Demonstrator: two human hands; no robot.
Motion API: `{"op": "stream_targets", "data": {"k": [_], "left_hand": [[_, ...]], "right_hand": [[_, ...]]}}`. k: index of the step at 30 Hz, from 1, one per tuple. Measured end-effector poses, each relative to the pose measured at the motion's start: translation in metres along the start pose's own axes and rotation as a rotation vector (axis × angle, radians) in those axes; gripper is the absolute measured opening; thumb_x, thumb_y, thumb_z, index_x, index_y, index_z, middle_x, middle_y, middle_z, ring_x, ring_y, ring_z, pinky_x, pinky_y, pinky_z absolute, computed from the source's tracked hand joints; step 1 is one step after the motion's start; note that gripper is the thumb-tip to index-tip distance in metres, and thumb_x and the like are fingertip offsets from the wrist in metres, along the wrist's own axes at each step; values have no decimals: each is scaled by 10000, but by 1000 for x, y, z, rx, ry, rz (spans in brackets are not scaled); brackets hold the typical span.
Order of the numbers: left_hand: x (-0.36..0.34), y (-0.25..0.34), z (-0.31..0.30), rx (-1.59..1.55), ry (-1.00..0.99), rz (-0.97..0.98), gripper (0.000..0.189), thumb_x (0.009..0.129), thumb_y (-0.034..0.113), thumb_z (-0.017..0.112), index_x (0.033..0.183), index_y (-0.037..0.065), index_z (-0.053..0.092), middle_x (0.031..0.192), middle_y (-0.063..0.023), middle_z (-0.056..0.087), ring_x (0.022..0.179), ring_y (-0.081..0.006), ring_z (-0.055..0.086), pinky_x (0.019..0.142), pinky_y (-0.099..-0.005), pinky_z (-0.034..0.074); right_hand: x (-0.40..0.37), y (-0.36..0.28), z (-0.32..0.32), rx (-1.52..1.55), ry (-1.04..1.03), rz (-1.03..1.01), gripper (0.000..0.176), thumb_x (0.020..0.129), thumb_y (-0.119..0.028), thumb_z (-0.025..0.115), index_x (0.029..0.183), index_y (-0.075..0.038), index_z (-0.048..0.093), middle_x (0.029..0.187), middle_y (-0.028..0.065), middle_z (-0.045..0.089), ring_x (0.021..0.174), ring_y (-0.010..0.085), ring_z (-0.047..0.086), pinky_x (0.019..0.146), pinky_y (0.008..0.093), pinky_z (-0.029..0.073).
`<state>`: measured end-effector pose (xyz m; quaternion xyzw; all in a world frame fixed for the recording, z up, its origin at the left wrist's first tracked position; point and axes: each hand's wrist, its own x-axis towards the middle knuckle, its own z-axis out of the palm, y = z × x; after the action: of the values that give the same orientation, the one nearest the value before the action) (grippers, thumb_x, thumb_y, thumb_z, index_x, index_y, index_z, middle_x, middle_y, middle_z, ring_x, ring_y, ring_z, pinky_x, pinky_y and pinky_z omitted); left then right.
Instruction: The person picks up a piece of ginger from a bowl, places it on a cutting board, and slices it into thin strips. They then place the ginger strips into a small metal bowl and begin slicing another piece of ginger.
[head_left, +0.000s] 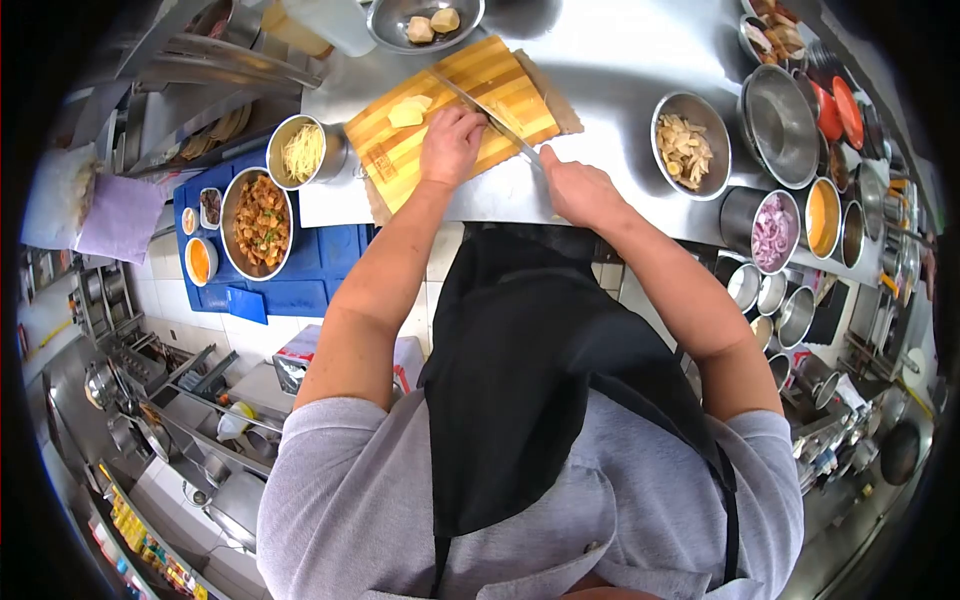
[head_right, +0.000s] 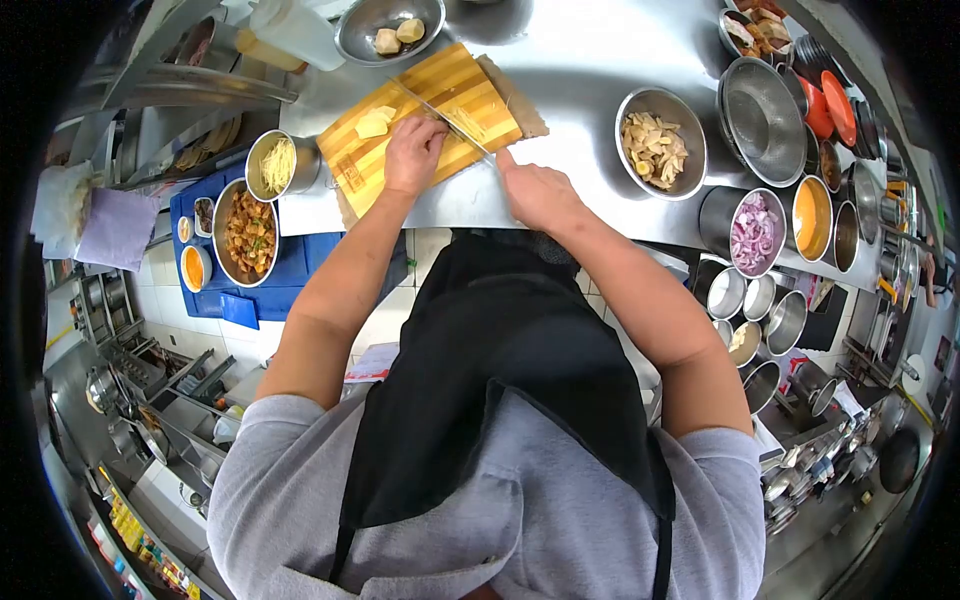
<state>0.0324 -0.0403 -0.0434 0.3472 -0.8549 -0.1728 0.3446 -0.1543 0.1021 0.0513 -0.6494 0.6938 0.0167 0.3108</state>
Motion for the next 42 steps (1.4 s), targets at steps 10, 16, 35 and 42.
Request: {"op": "stream_targets", "data": {"k": [10,16,35,42], "left_hand": [[-2,2,-2,-20,18,13,102,775,44,744,858,104,735,876,-56,654,888,-284,630,802,-396,543],[-1,0,-1,-33,30,30,107,768,33,738,851,101,731,871,-56,654,885,-285,631,798,-396,541],[0,0,-4,-31,-11,34,99,778,31,745,858,84,720,881,-59,689,877,-283,641,794,-388,537],[1,0,-5,-18,-41,32,89,784,47,743,863,84,722,884,-54,690,887,-278,639,813,-384,535]], "right_hand": [[-2,-12,-5,3,-59,61,323,890,-15,488,1207,19,442,955,279,719,934,440,711,803,546,545],[-3,-14,-7,8,-70,73,311,888,-16,495,1194,20,448,960,285,718,938,445,710,807,548,544],[0,-18,-4,6,-56,69,302,896,-18,487,1192,21,444,939,283,718,925,450,710,819,542,543],[-6,-29,-33,-21,-125,84,344,878,3,505,1215,26,441,927,278,720,899,442,715,801,544,549]]}}
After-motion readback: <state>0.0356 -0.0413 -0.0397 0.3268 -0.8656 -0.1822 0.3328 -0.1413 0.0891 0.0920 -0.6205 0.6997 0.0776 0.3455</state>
